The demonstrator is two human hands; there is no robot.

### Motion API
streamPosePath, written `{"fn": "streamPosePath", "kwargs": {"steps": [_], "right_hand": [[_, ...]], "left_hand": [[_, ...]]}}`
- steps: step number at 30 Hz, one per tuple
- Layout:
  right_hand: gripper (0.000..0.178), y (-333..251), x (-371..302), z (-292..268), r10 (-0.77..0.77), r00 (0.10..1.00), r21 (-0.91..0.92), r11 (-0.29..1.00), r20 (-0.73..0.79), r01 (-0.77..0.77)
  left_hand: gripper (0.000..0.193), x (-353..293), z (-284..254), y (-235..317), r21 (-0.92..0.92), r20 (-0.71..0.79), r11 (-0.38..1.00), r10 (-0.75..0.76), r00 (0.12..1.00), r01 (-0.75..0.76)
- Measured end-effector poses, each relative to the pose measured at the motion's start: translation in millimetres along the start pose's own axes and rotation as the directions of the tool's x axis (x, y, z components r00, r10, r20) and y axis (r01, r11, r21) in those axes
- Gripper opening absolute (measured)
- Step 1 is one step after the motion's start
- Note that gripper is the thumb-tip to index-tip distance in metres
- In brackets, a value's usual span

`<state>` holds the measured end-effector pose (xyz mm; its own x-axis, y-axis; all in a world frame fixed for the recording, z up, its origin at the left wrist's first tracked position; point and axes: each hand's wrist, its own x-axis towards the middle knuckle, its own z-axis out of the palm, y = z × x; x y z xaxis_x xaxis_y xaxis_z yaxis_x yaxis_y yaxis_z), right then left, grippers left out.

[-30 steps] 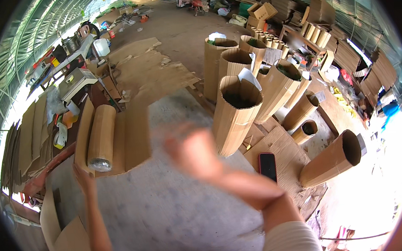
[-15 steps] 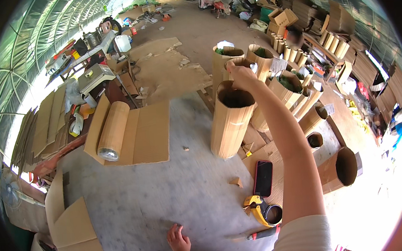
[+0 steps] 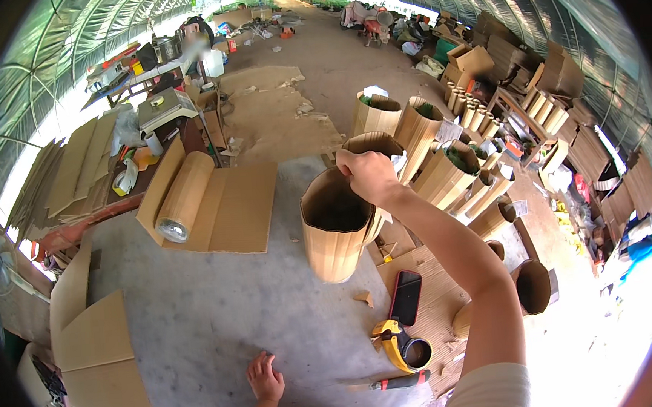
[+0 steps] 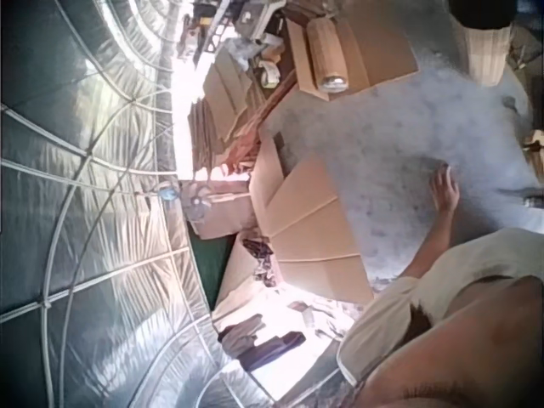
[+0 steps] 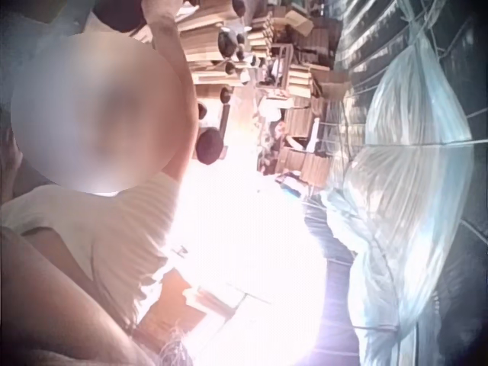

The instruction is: The person assembles a small cardboard box by folding flaps and sealing them with a tape dispenser. They then cut a larger cardboard sheet with a utility knife and roll it into a cylinder, placing it among other similar cylinders.

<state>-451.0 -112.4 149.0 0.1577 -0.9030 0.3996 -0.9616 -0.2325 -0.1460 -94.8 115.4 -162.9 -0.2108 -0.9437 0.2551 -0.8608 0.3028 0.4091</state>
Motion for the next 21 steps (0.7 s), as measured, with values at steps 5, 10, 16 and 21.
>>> {"fn": "streamPosePath", "kwargs": {"steps": [5,10,16,21], "right_hand": [[0.030,-42.8,-11.2,13.9,0.171,0.980,-0.016,0.985,0.104,-0.170],[0.040,-90.5,-7.3,14.5,0.153,0.961,0.059,0.984,0.230,-0.171],[0.021,-41.2,-19.8,-40.3,0.209,0.939,0.208,0.966,-0.272,-0.155],[0.035,11.4,-47.7,-30.0,0.123,0.985,0.280,0.956,-0.123,-0.085]], "left_hand": [[0.043,-3.0,2.4,-5.9,0.015,-0.009,1.000,-0.011,1.000,0.011],[0.042,-0.8,5.1,-3.7,0.013,-0.049,1.000,0.003,0.999,-0.003],[0.046,6.2,-1.7,-11.7,-0.149,0.095,0.985,-0.078,0.992,0.092],[0.075,108.2,-24.8,41.2,-0.498,-0.204,0.866,-0.152,0.967,0.031]]}}
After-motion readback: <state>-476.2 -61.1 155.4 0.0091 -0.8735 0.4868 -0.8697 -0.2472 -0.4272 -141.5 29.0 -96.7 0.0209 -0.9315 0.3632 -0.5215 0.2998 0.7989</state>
